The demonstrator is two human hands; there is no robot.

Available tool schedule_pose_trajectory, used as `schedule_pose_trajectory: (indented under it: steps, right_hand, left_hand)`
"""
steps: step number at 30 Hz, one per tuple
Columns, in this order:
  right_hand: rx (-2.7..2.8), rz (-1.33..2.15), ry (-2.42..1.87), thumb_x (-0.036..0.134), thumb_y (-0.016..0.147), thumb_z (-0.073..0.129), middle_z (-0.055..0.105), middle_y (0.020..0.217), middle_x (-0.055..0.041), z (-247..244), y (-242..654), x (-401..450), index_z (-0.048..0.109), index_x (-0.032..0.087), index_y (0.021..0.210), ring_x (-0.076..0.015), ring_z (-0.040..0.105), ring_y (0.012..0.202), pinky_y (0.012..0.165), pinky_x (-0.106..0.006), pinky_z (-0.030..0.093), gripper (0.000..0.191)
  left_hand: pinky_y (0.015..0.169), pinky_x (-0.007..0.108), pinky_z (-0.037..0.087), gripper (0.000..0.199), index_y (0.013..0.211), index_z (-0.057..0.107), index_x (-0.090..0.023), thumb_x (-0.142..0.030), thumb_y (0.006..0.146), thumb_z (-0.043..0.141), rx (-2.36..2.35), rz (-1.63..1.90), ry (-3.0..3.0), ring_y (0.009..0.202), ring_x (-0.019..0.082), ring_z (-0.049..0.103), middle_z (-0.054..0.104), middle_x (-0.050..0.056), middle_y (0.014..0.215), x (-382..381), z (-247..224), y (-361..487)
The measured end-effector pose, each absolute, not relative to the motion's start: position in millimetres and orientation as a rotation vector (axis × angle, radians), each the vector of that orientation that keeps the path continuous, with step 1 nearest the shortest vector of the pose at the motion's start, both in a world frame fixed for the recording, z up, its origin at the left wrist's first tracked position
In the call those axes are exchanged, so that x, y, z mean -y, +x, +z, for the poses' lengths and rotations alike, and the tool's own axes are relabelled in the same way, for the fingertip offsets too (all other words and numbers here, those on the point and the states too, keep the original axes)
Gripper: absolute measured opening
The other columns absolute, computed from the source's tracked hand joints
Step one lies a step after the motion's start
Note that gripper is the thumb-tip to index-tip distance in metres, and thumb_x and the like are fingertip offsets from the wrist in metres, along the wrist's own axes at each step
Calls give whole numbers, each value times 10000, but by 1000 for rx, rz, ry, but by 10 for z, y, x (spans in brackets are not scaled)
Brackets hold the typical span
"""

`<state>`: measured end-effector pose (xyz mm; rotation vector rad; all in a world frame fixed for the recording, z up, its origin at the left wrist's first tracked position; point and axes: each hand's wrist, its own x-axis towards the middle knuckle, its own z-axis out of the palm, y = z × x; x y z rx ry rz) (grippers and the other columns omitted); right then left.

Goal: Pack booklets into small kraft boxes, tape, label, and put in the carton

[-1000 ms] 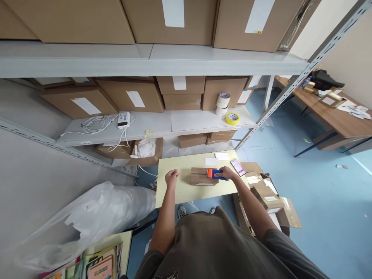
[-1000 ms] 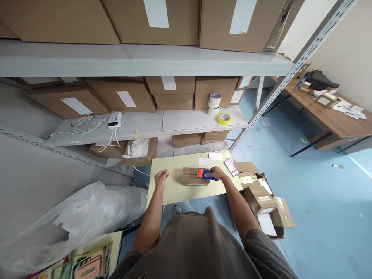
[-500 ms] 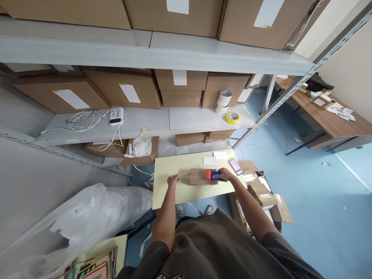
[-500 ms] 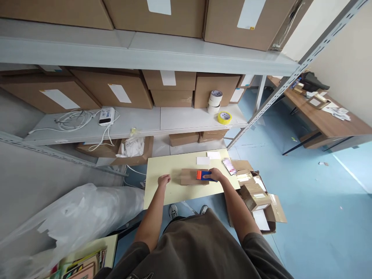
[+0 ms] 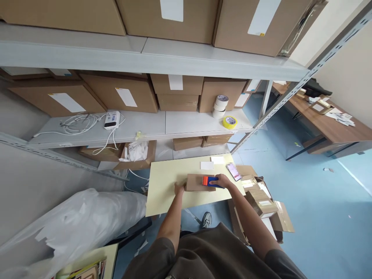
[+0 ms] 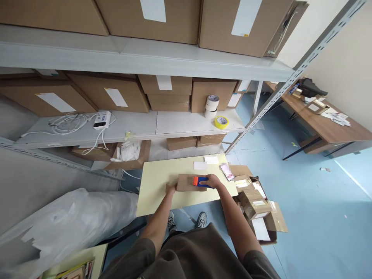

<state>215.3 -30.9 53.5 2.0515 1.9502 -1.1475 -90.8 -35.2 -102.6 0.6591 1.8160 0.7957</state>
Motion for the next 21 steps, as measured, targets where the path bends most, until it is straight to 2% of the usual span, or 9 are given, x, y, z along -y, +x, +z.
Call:
schedule_pose_trajectory:
  steps: [2,4,7,11,15,21]
  right_hand:
    - [-1933,-1128,2079,753,757,755,763,910,-67,512,2155,303,771,202,948,-213,691,811,636,-254,435,584]
    - [-1917,-1111,2109,751,754,759,765,895,-65,499,2159,301,773,202,935,-216,696,810,635,-255,429,578]
    - [-1946,-1106,2096,772,763,734,772,911,-71,514,2184,302,773,199,941,-220,701,817,633,-254,424,601]
    - [-2001,-1083,2018,816,781,678,782,966,-92,552,2243,298,771,202,979,-226,715,847,630,-250,426,651]
    - [-1991,-1019,1995,846,747,684,784,988,-111,540,2353,269,780,212,985,-250,726,888,642,-258,439,685]
    - [-1909,-975,2033,843,729,709,783,1003,-147,410,3010,332,787,177,969,-277,725,897,662,-274,459,712]
  left_hand:
    - [913,379,556,220,974,712,-192,-379,861,691,-1883,751,761,1140,326,707,783,128,960,362,-908,-970]
    - [959,370,534,300,926,727,-210,-471,947,581,-1867,685,949,1163,316,699,789,124,1026,371,-774,-950]
    - [943,352,538,461,1049,749,-221,-550,1022,426,-1751,602,1208,1143,292,710,789,106,1124,395,-615,-766]
    - [963,338,537,474,1276,688,-194,-481,1063,376,-1786,611,1222,1202,270,691,751,118,1275,446,-575,-436]
    - [1008,326,518,480,1306,677,-188,-475,1070,373,-1850,573,1242,1247,261,671,734,126,1314,482,-651,-221]
    - [979,374,521,517,1304,676,-146,-472,1069,350,-1918,412,1294,1209,323,682,746,177,1254,423,-695,-139]
